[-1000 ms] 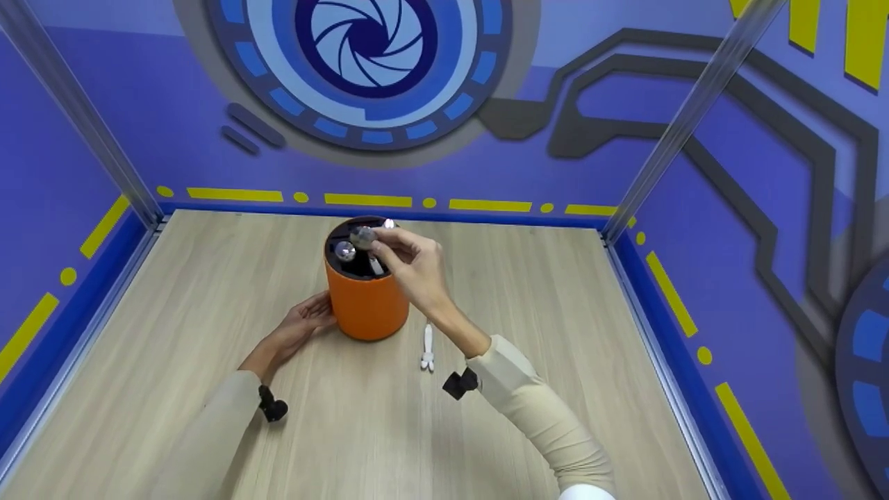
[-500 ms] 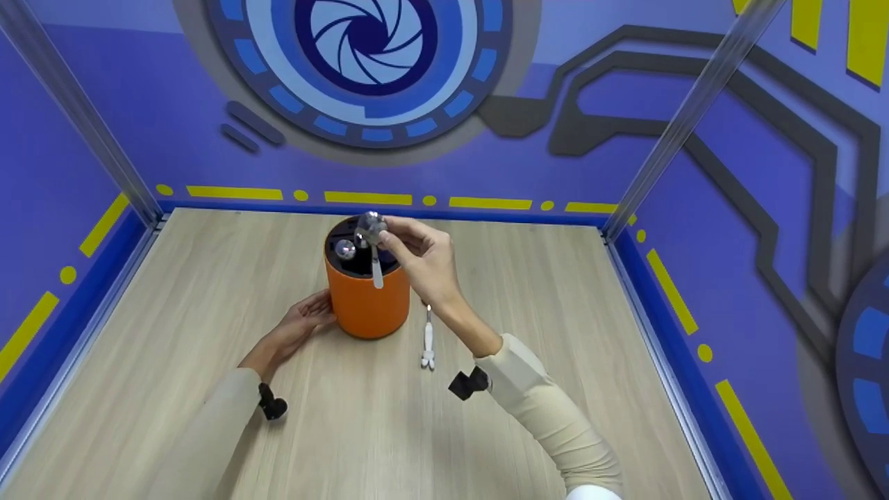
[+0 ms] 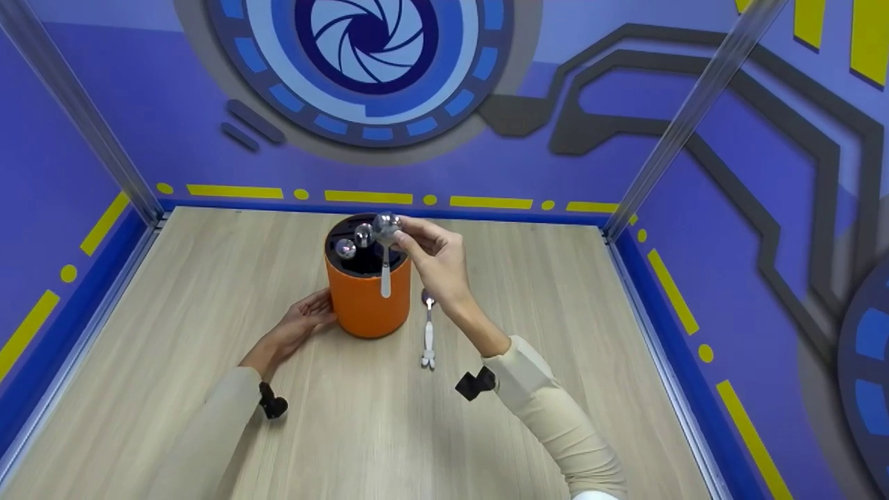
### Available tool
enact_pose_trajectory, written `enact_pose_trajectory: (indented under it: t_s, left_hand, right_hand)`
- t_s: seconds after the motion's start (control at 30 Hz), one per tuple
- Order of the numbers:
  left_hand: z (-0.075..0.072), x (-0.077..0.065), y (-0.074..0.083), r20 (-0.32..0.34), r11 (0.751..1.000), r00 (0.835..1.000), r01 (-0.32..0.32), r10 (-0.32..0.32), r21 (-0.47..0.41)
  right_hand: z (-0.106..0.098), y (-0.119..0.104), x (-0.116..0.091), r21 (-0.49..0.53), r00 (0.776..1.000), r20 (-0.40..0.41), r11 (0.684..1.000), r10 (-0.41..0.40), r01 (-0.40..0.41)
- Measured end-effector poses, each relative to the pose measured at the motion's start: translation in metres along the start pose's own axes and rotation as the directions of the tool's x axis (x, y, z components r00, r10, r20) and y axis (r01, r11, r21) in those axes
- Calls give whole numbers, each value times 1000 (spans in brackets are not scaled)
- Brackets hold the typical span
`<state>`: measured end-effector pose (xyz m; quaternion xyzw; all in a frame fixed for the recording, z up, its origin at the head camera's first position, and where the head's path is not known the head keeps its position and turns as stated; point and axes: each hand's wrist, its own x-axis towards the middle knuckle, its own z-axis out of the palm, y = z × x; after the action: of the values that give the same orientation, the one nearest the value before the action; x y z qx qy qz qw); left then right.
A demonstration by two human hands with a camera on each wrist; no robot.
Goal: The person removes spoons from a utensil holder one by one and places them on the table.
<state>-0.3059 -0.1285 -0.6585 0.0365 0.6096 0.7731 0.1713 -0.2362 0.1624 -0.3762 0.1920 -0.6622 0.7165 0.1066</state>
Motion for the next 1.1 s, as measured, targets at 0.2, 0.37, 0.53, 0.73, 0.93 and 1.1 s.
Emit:
enact_pose_trajectory:
  t_s: [0.2,0.37,0.53,0.73,0.93,1.1]
  left_hand:
    - [0,0,0,-20,1000,1000,19,-19,-14]
    - [-1,1,-2,-22,999,999,26,-26,-23]
    - [-2,2,-3,-23,1000,999,30,-30,-11]
    - [-2,1,-2,-20,999,999,25,-25,-23]
    - [-2,1,-2,-25,999,999,23,-24,-27]
    - [-1,2,-3,-36,999,999,25,-26,-22]
  right_hand:
    - [-6,6,2,-14,1000,-22,1000,22,-22]
    - [-11,12,4,-26,998,-33,998,51,-52]
    - [-15,18,5,-22,997,-34,998,66,-67]
    - [-18,23,6,-12,996,-41,996,84,-85]
    - [-21,27,4,-43,992,-43,992,115,-117]
    - [-24,33,2,-58,992,-32,990,126,-128]
